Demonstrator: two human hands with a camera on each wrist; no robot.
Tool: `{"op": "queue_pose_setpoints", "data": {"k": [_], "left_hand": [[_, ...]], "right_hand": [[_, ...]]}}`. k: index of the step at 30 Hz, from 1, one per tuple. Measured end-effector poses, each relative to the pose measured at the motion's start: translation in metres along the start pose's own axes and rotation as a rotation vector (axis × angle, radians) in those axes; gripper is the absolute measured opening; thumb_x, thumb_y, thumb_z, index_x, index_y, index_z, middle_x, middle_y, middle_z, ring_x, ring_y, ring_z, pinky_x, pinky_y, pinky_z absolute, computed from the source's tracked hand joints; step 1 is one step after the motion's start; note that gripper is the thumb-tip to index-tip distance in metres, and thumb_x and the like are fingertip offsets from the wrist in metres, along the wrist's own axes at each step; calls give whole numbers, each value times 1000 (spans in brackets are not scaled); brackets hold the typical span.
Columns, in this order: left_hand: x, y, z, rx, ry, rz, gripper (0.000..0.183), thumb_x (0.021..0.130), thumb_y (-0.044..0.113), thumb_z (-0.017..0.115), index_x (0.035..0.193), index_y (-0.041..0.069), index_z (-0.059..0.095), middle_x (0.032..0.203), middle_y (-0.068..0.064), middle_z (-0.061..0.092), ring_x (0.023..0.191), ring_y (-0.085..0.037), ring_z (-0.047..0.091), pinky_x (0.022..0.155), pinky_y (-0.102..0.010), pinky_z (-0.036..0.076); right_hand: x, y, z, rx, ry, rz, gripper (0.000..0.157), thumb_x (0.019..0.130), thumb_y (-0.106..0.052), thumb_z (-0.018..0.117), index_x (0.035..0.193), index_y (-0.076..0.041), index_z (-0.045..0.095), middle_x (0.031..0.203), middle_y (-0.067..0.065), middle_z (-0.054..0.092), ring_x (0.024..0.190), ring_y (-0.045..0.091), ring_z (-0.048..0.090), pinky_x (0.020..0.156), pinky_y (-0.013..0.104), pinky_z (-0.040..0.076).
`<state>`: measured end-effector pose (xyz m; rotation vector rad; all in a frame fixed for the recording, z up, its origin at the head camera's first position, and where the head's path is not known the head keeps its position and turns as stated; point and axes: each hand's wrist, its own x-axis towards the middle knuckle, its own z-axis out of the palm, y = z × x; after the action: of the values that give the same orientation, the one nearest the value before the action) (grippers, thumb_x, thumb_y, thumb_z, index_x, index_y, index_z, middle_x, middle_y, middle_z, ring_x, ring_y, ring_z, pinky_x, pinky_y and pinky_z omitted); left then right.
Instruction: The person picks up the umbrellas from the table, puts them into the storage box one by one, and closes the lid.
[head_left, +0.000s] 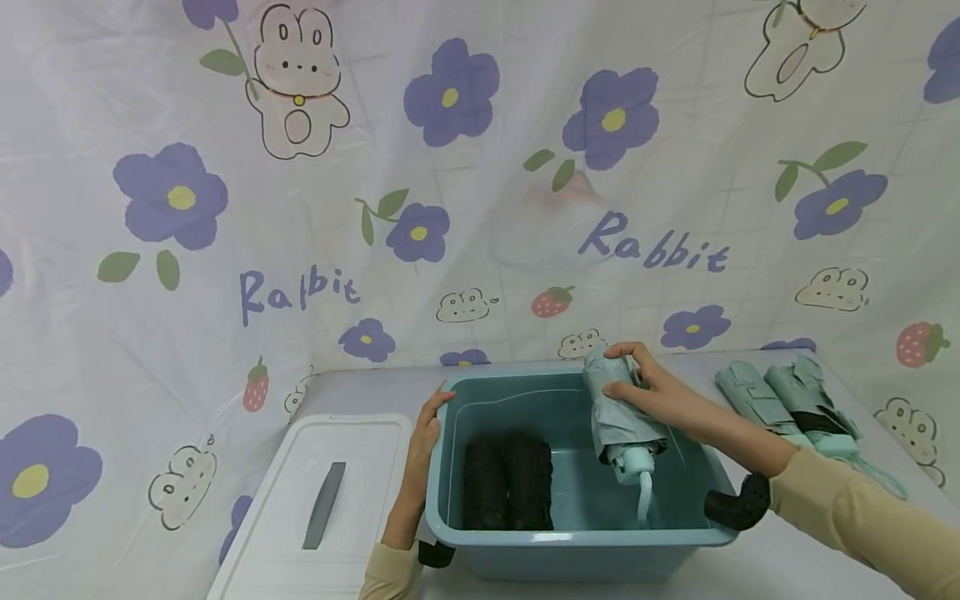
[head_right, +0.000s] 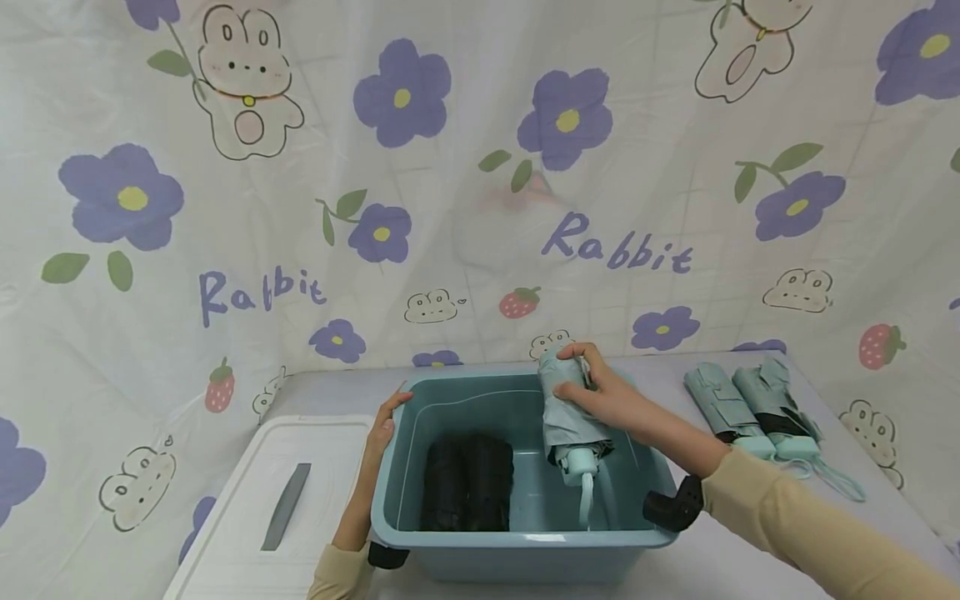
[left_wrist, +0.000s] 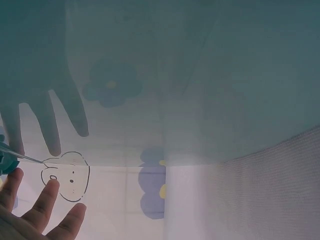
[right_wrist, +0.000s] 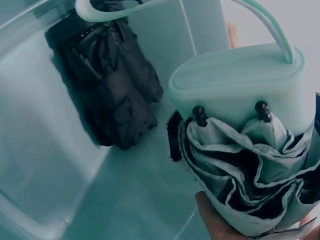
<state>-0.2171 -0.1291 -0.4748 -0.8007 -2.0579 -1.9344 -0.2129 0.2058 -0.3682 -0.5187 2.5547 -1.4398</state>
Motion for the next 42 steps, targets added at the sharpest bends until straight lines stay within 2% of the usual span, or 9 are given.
{"op": "queue_pose_setpoints", "data": {"k": [4, 9, 16, 21, 24, 28, 31, 34, 42], "left_hand": [[0, 2, 1, 7, 5, -12, 42, 97, 0, 19, 135, -12, 32, 149, -31, 13, 138, -44, 12, 104, -66, 13], [0, 1, 1, -3, 10, -24, 42, 97, 1, 19, 135, -10, 33, 150, -29, 13, 139, -43, 11, 104, -66, 12], [0, 2, 1, -5, 11, -19, 42, 98, 2, 19, 135, -10, 33, 150, -28, 14, 139, -43, 11, 104, -67, 11], [-1, 3, 1, -11, 9, -18, 42, 98, 2, 20, 135, -10, 33, 150, -28, 13, 139, -43, 11, 104, -67, 11], [-1, 2, 1, -8, 13, -17, 42, 97, 1, 20, 135, -10, 33, 150, -28, 14, 138, -43, 12, 104, -66, 12], [0, 0, 0, 1, 14, -14, 42, 96, -1, 19, 134, -11, 33, 149, -29, 14, 138, -43, 13, 104, -66, 13], [0, -2, 0, -2, 12, -11, 42, 96, -1, 20, 134, -12, 33, 149, -29, 14, 138, -44, 13, 104, -65, 14], [0, -5, -1, -23, 18, -8, 42, 97, 0, 20, 135, -10, 34, 150, -28, 14, 138, -43, 13, 104, -65, 15], [0, -30, -1, -6, 29, 33, 42, 99, 8, 21, 136, -4, 35, 152, -19, 16, 140, -38, 14, 104, -65, 17]], "right_hand": [[-1, -1, 4, 4, -27, 4, 46, 97, -24, 47, 132, -10, 21, 142, 30, 18, 115, 41, 38, 84, 49, 37], [-2, -4, 10, 16, -84, 18, 45, 98, -27, 45, 130, -11, 19, 148, 28, 3, 134, 45, 14, 95, 61, 28], [-3, -13, 20, 42, -171, 25, 44, 98, -23, 44, 130, -10, 17, 141, 27, 11, 114, 38, 38, 86, 44, 36], [-3, -18, 27, 43, -199, 40, 44, 98, -23, 44, 130, -10, 17, 137, 29, 18, 103, 33, 47, 82, 41, 38], [-2, -18, 30, 23, -199, 41, 44, 97, -24, 46, 131, -11, 20, 140, 28, 19, 108, 34, 46, 84, 43, 38], [1, -15, 30, 8, -203, 35, 44, 96, -24, 49, 131, -12, 26, 147, 25, 12, 129, 43, 26, 92, 54, 33], [4, -14, 29, -3, -204, 42, 45, 95, -27, 51, 131, -13, 28, 149, 24, 10, 134, 48, 15, 96, 62, 28], [7, -13, 30, -26, -204, 54, 45, 93, -30, 53, 130, -15, 31, 150, 23, 13, 133, 50, 20, 95, 61, 31], [15, -10, 39, -63, -218, 54, 40, 92, -25, 53, 126, -16, 35, 146, 25, 23, 130, 52, 25, 90, 55, 38]]}}
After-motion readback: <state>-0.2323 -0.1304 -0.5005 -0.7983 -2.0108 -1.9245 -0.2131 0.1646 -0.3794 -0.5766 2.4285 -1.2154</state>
